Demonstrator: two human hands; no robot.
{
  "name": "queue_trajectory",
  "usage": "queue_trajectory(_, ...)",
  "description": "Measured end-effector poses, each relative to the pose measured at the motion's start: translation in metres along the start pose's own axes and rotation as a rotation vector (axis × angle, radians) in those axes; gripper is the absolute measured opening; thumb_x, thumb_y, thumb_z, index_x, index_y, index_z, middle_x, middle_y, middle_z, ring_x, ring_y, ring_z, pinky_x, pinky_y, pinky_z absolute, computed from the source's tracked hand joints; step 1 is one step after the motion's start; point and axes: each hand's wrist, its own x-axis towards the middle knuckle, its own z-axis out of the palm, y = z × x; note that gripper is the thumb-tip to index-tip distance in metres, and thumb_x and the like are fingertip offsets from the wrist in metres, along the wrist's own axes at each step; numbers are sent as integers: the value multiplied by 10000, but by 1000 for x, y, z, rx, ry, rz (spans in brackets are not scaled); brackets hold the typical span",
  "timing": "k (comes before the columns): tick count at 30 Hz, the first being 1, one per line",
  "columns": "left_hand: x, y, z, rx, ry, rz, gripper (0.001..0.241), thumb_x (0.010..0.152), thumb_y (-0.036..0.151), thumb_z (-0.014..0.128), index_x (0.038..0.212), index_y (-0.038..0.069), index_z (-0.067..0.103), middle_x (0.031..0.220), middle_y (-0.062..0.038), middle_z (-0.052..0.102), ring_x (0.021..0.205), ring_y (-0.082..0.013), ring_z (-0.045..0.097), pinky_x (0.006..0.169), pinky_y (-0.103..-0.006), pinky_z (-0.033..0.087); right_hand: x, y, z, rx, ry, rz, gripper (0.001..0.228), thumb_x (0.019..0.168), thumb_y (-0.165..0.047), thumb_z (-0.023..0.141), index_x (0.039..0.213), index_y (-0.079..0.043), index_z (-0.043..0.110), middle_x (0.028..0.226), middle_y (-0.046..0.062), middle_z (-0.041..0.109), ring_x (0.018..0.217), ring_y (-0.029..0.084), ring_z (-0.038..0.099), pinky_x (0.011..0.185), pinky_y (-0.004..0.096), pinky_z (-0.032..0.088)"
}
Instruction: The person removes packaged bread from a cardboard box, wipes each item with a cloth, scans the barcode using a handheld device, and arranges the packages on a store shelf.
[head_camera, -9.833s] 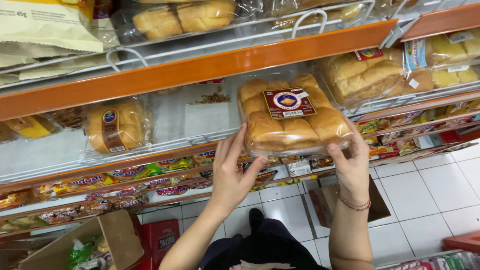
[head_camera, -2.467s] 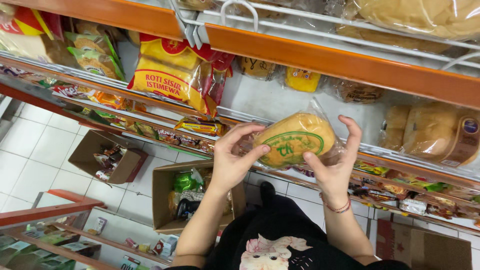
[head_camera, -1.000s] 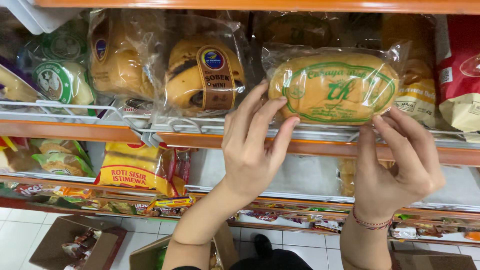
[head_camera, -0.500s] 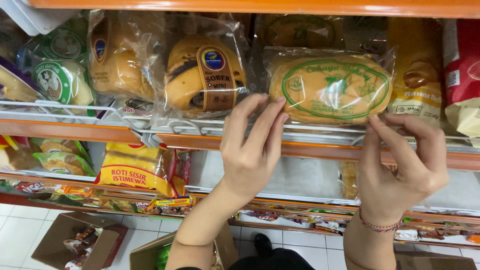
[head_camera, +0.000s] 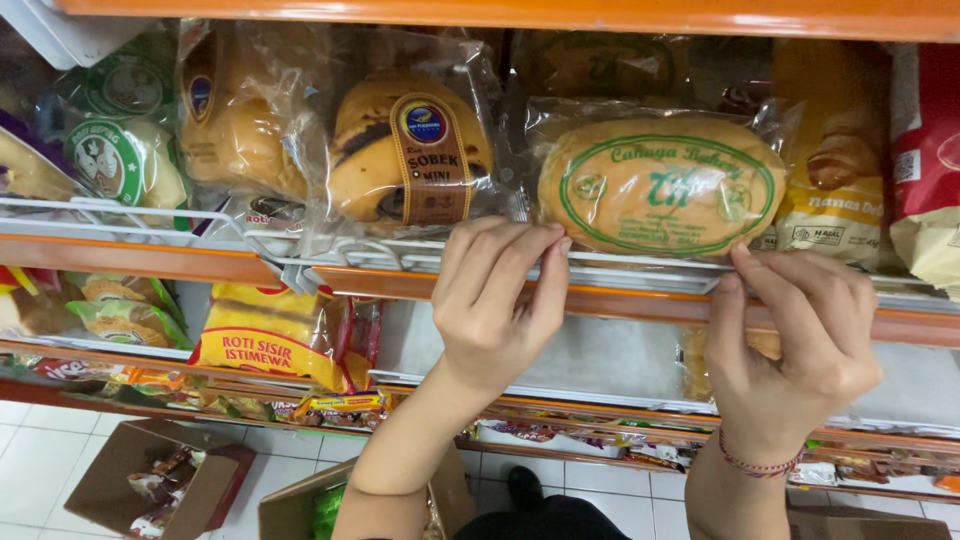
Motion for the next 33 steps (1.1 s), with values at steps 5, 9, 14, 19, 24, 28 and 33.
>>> queue_trajectory(5, -1, -2, 2, -11, 11, 17, 163, 875, -50, 794, 989, 1, 689, 952, -90, 680, 912, -278, 656, 792, -355, 545, -3, 2, 0, 38, -5, 8, 176, 1008, 94, 752, 1144, -19, 752, 1150, 68, 707, 1070, 226, 613, 968, 309, 491)
queue_trajectory(9, -1, -4, 0, 3, -14, 31, 141, 870, -30, 785, 958, 4, 680, 930, -93, 669, 905, -288, 648, 821, -382, 544, -2, 2, -1, 43, -16, 6, 178, 996, 87, 750, 1140, -17, 738, 1155, 79, 701, 1076, 239, 608, 979, 323, 486)
queue_trajectory(14, -3, -6, -1, 14, -37, 38, 133, 875, -18, 780, 955, 4, 675, 939, -96, 666, 919, -296, 646, 815, -384, 540, 0, -4, -2, 21, -28, 8, 183, 976, 63, 748, 1142, -9, 722, 1157, 96, 682, 1080, 260, 596, 981, 343, 480)
queue_trajectory(19, -7, -10, -1, -13, -16, 69, 175, 864, -11, 779, 1009, -21, 682, 1005, -117, 659, 963, -318, 653, 873, -411, 554, -2, -7, 0, 57, 6, 18, 212, 954, 33, 744, 1163, 12, 719, 1169, 116, 683, 1100, 272, 611, 985, 349, 498)
queue_trajectory(24, -16, -12, -7, -62, -32, 29, 193, 885, 6, 782, 1055, -8, 693, 1110, -136, 640, 1035, -324, 665, 887, -385, 567, -13, 1, 0, 157, 27, 26, 206, 986, -3, 725, 1190, 26, 717, 1226, 137, 649, 1142, 273, 618, 1021, 354, 517)
queue_trajectory(28, -20, -10, -16, -81, -61, 6, 198, 880, 22, 782, 1059, 4, 701, 1145, -146, 639, 1068, -330, 671, 903, -382, 574, -21, 1, 0, 184, 48, 21, 181, 1014, -59, 713, 1179, 14, 724, 1254, 137, 580, 1172, 277, 600, 1022, 354, 514)
queue_trajectory(33, -31, -2, -38, -49, -77, 8, 217, 883, 26, 775, 1085, 11, 698, 1194, -165, 625, 1135, -337, 680, 945, -385, 585, -27, -12, 2, 295, 99, 30, 215, 1029, -160, 719, 1151, 17, 724, 1272, 153, 573, 1169, 273, 605, 1004, 359, 507)
